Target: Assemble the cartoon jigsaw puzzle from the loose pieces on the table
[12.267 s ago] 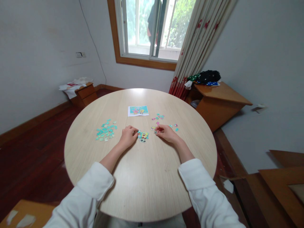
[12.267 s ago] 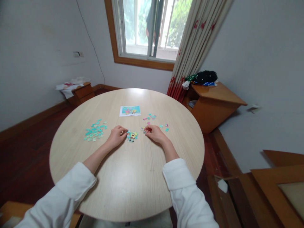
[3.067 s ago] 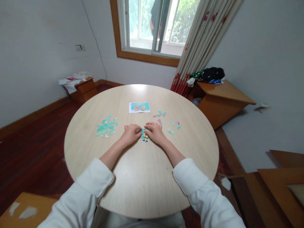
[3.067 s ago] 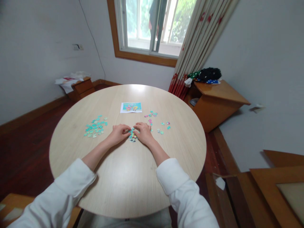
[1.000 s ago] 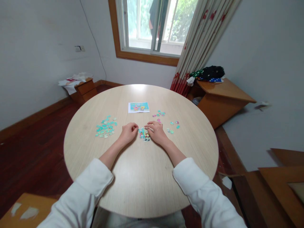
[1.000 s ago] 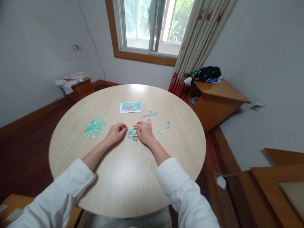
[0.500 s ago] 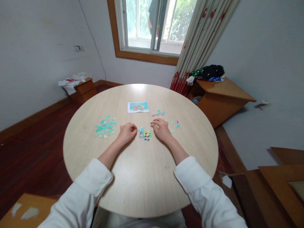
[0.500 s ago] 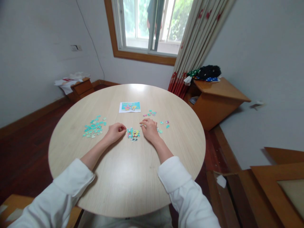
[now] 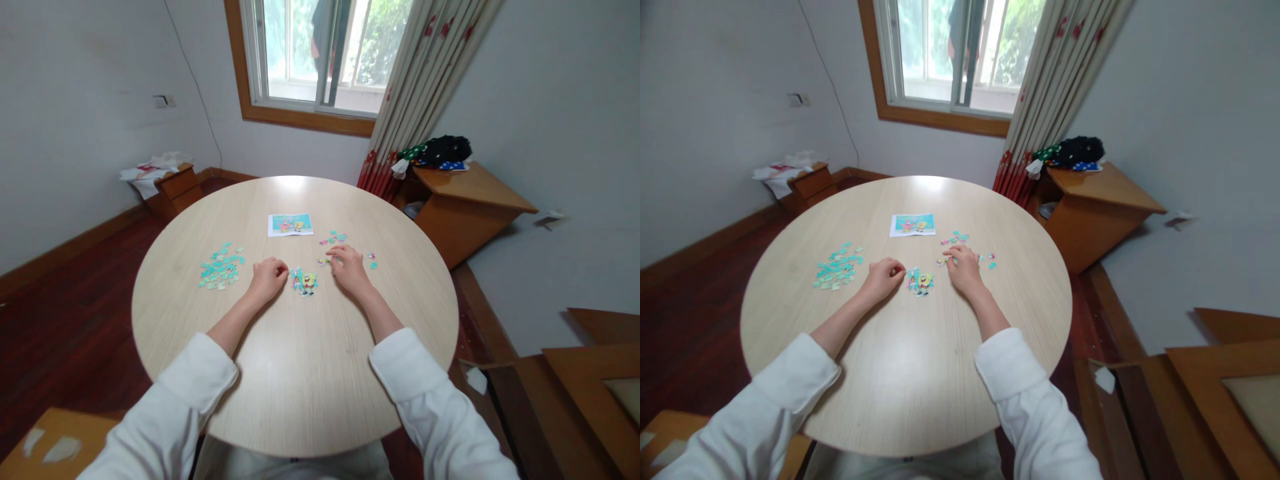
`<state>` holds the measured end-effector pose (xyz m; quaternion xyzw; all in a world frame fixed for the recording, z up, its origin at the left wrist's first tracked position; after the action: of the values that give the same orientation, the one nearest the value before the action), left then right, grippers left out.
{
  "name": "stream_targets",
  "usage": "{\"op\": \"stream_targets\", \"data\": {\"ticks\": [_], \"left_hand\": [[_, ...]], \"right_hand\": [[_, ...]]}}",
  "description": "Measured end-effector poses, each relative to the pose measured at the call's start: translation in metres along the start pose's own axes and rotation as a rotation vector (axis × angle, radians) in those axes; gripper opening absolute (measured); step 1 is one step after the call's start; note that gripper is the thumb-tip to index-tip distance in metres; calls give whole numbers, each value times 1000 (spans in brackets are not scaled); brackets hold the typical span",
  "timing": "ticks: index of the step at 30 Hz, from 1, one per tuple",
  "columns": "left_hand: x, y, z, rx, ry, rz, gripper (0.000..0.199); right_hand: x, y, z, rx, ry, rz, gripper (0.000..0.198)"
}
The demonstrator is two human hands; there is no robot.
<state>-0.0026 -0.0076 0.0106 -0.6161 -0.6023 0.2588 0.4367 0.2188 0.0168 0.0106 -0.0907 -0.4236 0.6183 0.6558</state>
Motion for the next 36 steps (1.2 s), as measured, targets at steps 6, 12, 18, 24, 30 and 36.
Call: {"op": "stream_targets", "data": {"ticks": [6,12,18,24,30,36], "left_hand": [[0,2,2,-10,2,-12,15],[1,1,0,-27,-4,-7,15],[1,0,1,-67,-21,13,16],[-1,1,-1,-132,-20,4,16],[-1,1,-3,-165,-23,-3,18],[-1,2,-2,-186,-15,1,19]], "right_hand": [[1,-6,-5,-14,23,-20,24],[1,-7,-10,-15,31,1,24],[1,-7,-13,-9,49,35,24],[3,-16,-25,-44,96,10,25],[5,-26,-42,-76,175,-8,22],[5,-30,-40,-62,151,17,21]]}}
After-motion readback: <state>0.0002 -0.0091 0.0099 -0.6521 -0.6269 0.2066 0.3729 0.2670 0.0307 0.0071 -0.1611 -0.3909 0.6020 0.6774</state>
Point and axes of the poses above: each hand's wrist, its own x-axis towards the middle knuckle, its own y-axis out of the palm, z = x × y, the point moved 2 cm from there along x, towards the middle knuckle, and after that the axes turned 4 degrees about x, right-handed, at the moved point
